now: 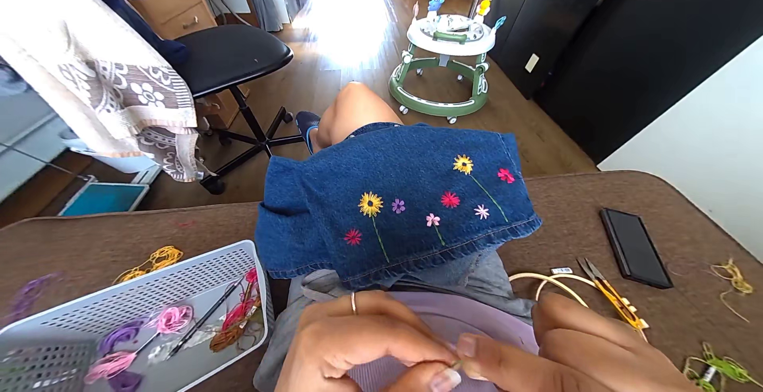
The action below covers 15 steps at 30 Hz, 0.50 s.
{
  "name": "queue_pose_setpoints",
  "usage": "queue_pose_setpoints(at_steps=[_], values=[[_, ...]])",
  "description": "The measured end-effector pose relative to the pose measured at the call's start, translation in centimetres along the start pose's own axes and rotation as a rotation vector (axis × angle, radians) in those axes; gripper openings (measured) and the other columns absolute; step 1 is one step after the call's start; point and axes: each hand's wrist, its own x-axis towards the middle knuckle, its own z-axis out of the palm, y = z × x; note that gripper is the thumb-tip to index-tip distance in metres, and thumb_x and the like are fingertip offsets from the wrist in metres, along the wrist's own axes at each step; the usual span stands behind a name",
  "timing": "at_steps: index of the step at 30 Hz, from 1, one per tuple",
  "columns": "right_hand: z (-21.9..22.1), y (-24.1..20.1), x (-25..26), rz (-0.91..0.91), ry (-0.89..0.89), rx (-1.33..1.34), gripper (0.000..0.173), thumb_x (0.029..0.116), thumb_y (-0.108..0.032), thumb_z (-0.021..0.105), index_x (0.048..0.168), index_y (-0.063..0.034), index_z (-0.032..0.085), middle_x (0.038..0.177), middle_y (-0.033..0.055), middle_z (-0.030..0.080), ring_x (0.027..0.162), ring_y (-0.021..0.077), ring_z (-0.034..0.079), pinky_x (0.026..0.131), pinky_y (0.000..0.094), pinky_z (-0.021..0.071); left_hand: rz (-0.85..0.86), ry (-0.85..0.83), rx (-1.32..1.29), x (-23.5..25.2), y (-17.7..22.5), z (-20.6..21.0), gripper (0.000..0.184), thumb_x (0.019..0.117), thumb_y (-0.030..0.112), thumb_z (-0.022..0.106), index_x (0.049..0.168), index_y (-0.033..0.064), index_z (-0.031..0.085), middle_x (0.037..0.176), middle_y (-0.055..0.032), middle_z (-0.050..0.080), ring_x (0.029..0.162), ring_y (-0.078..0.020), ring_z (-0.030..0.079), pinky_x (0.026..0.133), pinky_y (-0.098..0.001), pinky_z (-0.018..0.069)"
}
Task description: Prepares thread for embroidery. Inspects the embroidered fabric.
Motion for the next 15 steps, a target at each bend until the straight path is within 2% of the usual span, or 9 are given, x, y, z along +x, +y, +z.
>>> queue_pose_setpoints(at_steps=[2,5,9,10,12,13,15], values=[[0.2,0.0,0.1,0.037,0.003,0.025,0.011,0.0993,-0.018,0.067,0.105,-0.0101,0.072,0.069,0.0031,0.043,0.064,0.0124,0.042,0.061,0.0212,0.0333,0.014,-0.003,-0.004,0.2,-0.1,0.1,0.008,0.0953,0.01,0.072,0.095,0.0021,0.074,0.095,-0.0037,0.073,0.092,-0.0036,0.068,0.081,-0.0178,0.0572],[0.8,-0.2,0.2,0.13,-0.008,0.079,0.01,0.0993,-0.018,0.067,0.102,-0.009,0.071,0.071,0.0038,0.049,0.067,0.0112,0.047,0.062,0.019,0.0372,0.022,0.031,-0.121,0.2,-0.8,0.4,0.007,0.0929,0.011,0.075,0.096,0.005,0.075,0.095,-0.0007,0.072,0.091,-0.0026,0.068,0.079,-0.0168,0.0568],[2.5,-0.6,-0.2,0.139,0.005,0.08,0.006,0.0969,-0.012,0.066,0.096,-0.0066,0.068,0.076,0.0047,0.053,0.071,0.0116,0.051,0.064,0.0172,0.0417,0.032,0.215,-0.193,0.2,-1.9,1.7,0.009,0.0923,0.016,0.076,0.1,0.0125,0.079,0.094,0.0049,0.066,0.08,0.002,0.062,0.069,-0.0124,0.0538],[2.7,-0.7,-0.2,0.122,0.008,0.069,0.006,0.0968,-0.011,0.065,0.096,-0.0059,0.068,0.078,0.0052,0.054,0.073,0.0121,0.052,0.066,0.0175,0.0422,0.05,0.255,-0.141,0.3,-2.0,1.9,0.009,0.0931,0.016,0.075,0.101,0.0127,0.079,0.095,0.0049,0.065,0.078,0.0029,0.062,0.067,-0.0111,0.0538],[2.6,-0.9,-0.3,0.104,0.022,0.031,0.006,0.0964,-0.011,0.065,0.096,-0.0052,0.068,0.081,0.0057,0.056,0.076,0.0123,0.053,0.068,0.0172,0.0431,0.148,0.309,0.15,0.4,-2.3,2.3,0.009,0.0959,0.019,0.073,0.101,0.0127,0.078,0.097,0.004,0.065,0.081,0.0044,0.062,0.067,-0.0083,0.0529],[2.3,-0.9,-0.2,0.104,0.03,0.005,0.007,0.0965,-0.011,0.064,0.095,-0.0054,0.067,0.081,0.0054,0.056,0.076,0.0118,0.054,0.069,0.0165,0.0442,0.226,0.326,0.329,0.4,-2.4,2.5,0.009,0.0969,0.019,0.072,0.101,0.0124,0.076,0.098,0.0033,0.066,0.085,0.0037,0.062,0.072,-0.0081,0.053],[1.8,-1.1,0.2,0.112,0.048,-0.019,0.008,0.0963,-0.012,0.063,0.092,-0.0053,0.065,0.08,0.0053,0.056,0.075,0.0112,0.053,0.068,0.0165,0.0432,0.408,0.316,0.601,0.3,-2.6,2.6,0.009,0.0966,0.013,0.07,0.103,0.0084,0.073,0.098,-0.0009,0.066,0.092,-0.0038,0.064,0.082,-0.0135,0.0539]])
